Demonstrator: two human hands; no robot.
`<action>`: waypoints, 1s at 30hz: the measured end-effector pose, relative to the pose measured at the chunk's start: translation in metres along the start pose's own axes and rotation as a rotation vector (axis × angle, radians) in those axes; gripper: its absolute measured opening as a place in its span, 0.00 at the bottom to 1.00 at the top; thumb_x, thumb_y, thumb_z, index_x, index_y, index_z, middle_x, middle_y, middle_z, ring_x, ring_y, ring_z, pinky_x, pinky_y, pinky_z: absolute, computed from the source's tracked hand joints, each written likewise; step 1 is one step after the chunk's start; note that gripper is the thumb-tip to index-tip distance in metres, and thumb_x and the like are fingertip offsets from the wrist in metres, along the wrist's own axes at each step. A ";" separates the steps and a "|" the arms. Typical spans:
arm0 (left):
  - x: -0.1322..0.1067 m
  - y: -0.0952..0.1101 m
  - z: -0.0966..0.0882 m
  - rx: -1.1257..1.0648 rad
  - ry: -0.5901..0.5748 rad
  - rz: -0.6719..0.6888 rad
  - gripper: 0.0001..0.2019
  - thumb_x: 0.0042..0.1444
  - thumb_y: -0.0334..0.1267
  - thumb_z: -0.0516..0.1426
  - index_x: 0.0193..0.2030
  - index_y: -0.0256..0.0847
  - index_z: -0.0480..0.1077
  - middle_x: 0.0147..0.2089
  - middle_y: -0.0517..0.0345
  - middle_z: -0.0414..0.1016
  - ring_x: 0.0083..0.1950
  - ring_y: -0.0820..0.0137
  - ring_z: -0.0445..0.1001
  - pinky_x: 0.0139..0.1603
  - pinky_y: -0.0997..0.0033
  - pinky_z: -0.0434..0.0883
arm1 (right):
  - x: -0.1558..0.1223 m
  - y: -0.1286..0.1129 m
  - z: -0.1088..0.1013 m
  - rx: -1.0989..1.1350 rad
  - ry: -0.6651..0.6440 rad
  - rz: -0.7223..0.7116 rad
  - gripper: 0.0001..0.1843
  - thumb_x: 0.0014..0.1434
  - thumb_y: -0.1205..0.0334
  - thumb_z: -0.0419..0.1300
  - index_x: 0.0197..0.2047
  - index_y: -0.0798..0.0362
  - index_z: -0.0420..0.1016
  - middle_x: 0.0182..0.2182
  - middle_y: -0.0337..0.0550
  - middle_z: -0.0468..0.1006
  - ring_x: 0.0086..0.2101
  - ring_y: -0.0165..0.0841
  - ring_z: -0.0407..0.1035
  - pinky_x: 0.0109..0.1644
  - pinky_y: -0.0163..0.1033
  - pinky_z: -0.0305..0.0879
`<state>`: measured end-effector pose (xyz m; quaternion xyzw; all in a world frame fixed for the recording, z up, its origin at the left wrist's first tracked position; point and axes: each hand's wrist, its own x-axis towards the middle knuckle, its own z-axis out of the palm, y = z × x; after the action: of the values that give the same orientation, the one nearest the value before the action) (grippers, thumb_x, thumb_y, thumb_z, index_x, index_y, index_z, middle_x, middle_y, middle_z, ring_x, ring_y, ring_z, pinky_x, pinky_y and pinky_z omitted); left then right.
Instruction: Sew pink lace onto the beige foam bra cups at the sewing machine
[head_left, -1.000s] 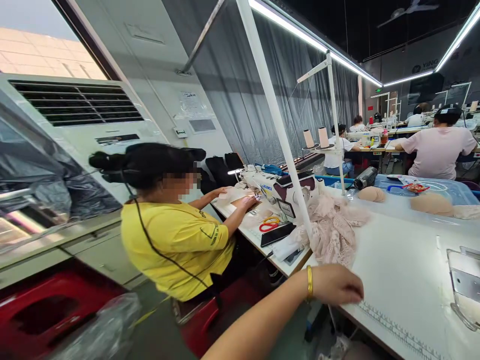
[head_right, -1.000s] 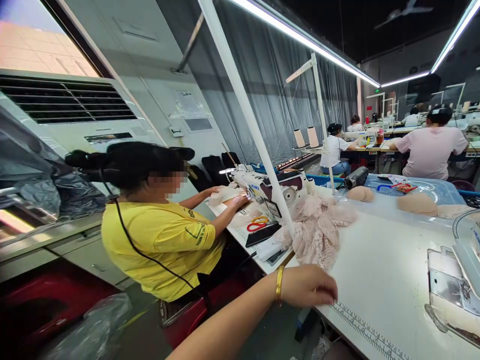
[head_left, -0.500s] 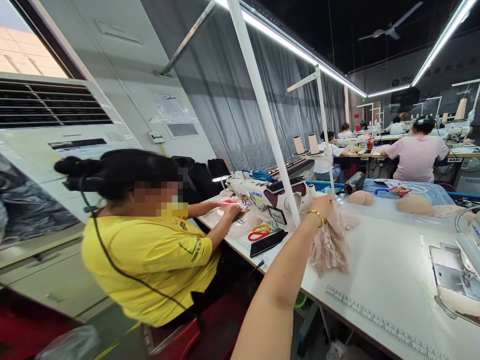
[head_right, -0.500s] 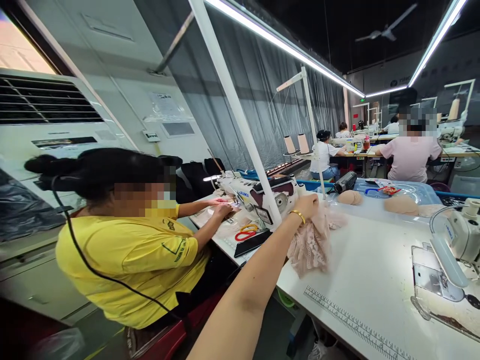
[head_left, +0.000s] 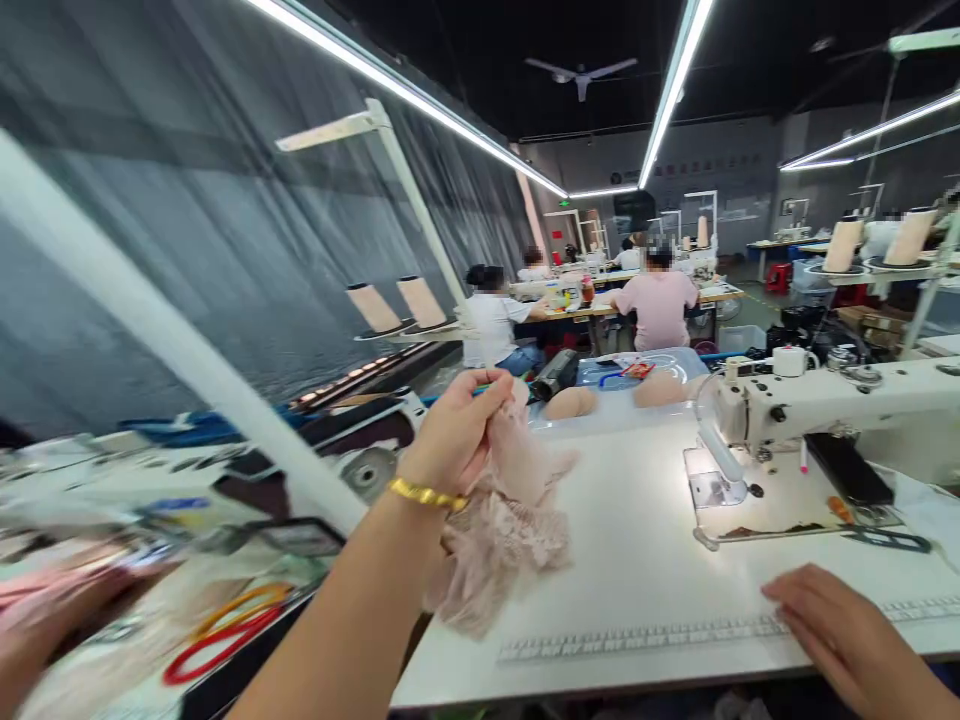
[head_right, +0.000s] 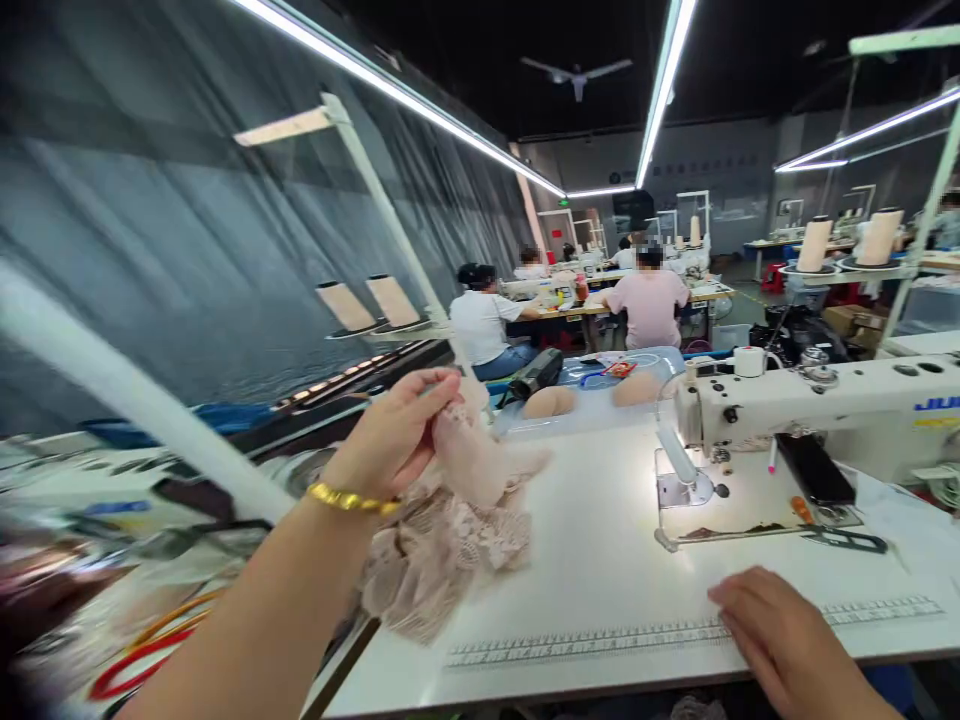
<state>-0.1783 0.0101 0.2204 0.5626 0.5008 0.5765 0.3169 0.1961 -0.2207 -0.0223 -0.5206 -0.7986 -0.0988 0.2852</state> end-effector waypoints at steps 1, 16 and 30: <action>-0.012 -0.010 0.003 -0.094 -0.149 -0.102 0.18 0.54 0.47 0.71 0.45 0.43 0.72 0.28 0.65 0.72 0.25 0.73 0.69 0.26 0.76 0.67 | -0.002 0.022 -0.006 -0.127 0.028 0.110 0.15 0.76 0.54 0.54 0.56 0.45 0.81 0.48 0.48 0.84 0.46 0.40 0.79 0.49 0.46 0.79; -0.151 -0.121 0.102 -0.436 -1.057 -0.465 0.43 0.37 0.46 0.80 0.61 0.39 0.75 0.50 0.41 0.84 0.53 0.58 0.82 0.51 0.61 0.75 | -0.028 0.093 -0.025 -0.108 0.123 0.509 0.19 0.75 0.49 0.45 0.42 0.45 0.73 0.26 0.49 0.83 0.22 0.44 0.78 0.24 0.45 0.71; -0.156 -0.115 0.110 -0.223 -1.230 -0.361 0.55 0.43 0.35 0.76 0.77 0.47 0.59 0.55 0.48 0.80 0.33 0.79 0.72 0.41 0.73 0.72 | 0.064 -0.037 0.000 -0.264 0.169 -0.101 0.18 0.79 0.61 0.46 0.44 0.50 0.76 0.26 0.38 0.78 0.23 0.35 0.74 0.28 0.40 0.63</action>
<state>-0.0692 -0.0763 0.0470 0.6606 0.2518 0.1356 0.6941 0.1443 -0.1878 0.0186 -0.5029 -0.7769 -0.2606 0.2751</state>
